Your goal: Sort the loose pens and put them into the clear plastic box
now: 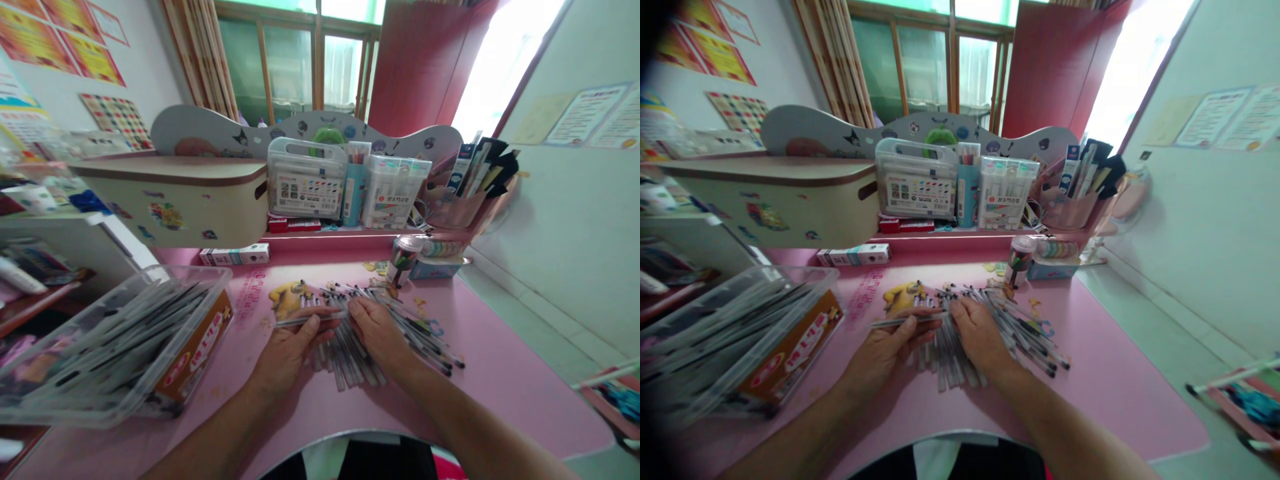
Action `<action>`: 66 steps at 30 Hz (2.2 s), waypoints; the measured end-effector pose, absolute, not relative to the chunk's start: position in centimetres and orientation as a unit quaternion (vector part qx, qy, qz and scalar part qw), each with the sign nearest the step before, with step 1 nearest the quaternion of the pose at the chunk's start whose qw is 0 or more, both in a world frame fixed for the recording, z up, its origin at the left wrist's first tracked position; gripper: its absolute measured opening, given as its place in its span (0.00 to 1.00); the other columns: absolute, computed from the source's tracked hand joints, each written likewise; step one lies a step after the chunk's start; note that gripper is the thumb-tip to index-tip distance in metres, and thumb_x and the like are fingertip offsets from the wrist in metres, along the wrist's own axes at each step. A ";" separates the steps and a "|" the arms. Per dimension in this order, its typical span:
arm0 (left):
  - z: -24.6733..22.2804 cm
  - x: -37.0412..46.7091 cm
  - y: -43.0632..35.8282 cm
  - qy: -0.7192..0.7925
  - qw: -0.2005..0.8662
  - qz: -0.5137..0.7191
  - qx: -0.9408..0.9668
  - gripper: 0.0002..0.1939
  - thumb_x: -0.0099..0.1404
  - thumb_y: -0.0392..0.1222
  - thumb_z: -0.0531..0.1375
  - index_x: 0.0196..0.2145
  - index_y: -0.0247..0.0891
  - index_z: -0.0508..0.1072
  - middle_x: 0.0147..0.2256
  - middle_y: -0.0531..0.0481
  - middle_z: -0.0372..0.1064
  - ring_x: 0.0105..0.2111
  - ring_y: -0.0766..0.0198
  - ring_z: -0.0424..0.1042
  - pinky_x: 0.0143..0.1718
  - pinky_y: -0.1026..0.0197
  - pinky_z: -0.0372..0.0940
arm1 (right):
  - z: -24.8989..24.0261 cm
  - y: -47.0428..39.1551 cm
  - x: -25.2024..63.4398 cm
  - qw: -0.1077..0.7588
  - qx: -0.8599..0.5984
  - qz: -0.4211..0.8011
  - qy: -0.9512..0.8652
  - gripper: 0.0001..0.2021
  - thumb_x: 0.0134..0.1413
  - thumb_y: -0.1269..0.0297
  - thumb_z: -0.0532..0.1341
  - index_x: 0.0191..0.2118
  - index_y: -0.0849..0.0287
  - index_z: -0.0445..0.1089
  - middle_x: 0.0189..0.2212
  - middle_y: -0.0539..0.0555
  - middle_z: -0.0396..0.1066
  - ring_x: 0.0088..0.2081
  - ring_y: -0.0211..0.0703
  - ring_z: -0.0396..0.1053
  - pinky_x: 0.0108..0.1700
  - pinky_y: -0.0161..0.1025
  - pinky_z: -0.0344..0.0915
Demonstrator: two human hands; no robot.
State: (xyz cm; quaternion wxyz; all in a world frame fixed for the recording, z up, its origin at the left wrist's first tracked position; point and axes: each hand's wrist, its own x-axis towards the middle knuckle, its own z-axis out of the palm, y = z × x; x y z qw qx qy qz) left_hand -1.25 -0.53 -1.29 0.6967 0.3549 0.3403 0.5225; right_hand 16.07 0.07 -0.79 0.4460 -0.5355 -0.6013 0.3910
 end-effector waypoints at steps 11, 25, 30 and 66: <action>-0.9 -0.9 -0.3 0.337 0.713 0.545 0.285 0.10 0.58 0.43 0.70 0.35 0.34 0.81 0.34 0.45 0.81 0.34 0.62 0.80 0.37 0.67 0.75 | -0.6 -0.1 16.2 0.428 -0.517 0.445 -0.593 0.21 0.67 0.49 0.49 0.26 0.56 0.62 0.20 0.46 0.57 0.22 0.37 0.53 0.26 0.36 0.50; -0.7 -1.1 -0.5 0.344 0.706 0.545 0.293 0.14 0.55 0.46 0.72 0.35 0.34 0.81 0.34 0.45 0.81 0.34 0.63 0.80 0.38 0.67 0.74 | -0.8 -0.2 16.3 0.411 -0.499 0.500 -0.576 0.21 0.63 0.47 0.54 0.24 0.56 0.59 0.18 0.45 0.53 0.20 0.35 0.50 0.21 0.35 0.45; -0.9 -1.0 -0.6 0.349 0.704 0.546 0.292 0.13 0.57 0.46 0.71 0.36 0.34 0.81 0.35 0.45 0.80 0.35 0.63 0.80 0.38 0.67 0.74 | -0.8 -0.2 16.2 0.455 -0.476 0.531 -0.533 0.13 0.59 0.50 0.60 0.37 0.55 0.63 0.22 0.43 0.57 0.19 0.34 0.49 0.21 0.34 0.45; 0.0 -1.1 -0.8 0.412 0.634 0.556 0.345 0.14 0.60 0.51 0.68 0.33 0.36 0.78 0.33 0.48 0.79 0.30 0.65 0.75 0.32 0.66 0.69 | -0.1 -0.5 15.6 0.401 -0.390 0.751 -0.351 0.15 0.51 0.55 0.67 0.31 0.57 0.62 0.23 0.44 0.63 0.16 0.26 0.49 0.14 0.28 0.38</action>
